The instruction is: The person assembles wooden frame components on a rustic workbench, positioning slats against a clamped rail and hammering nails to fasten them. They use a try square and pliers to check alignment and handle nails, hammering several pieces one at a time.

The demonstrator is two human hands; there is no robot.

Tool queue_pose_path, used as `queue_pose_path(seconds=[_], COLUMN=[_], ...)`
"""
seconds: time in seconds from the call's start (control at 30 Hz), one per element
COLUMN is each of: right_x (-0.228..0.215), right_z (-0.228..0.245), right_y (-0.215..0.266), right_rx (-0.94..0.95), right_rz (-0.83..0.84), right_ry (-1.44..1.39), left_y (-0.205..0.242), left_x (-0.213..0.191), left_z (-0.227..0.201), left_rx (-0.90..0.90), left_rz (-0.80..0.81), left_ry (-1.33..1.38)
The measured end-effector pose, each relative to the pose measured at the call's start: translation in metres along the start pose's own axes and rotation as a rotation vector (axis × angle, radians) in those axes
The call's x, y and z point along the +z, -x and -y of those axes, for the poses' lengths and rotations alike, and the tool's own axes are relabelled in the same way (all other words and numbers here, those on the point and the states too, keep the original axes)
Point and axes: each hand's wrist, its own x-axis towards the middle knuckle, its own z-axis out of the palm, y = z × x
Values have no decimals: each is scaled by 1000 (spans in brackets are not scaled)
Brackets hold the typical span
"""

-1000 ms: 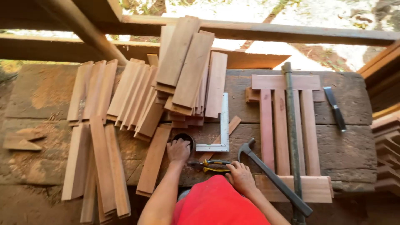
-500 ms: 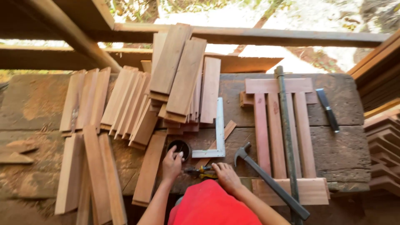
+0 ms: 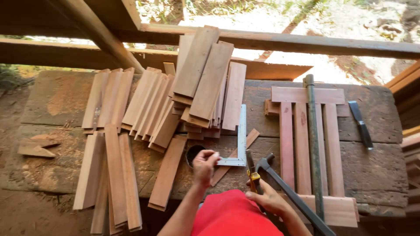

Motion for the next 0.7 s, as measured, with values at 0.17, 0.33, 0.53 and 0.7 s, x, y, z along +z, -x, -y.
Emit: queue_pose_path(seconds=[0.17,0.33,0.53,0.7], right_x=[31,33,29,30], right_z=[52,21,-4,15], right_y=[9,-3,-7,2], right_rx=[70,-158,-126,-350], right_rz=[-129,-105,-133,-168], right_ry=[-160,-214,-162,39], left_y=[30,48,61,70], left_x=[55,70,72,73], left_z=[-16,-16,-15,-26], left_rx=[117,278,321,421], left_rz=[226,343,378,427], left_ry=[101,20,-35,-74])
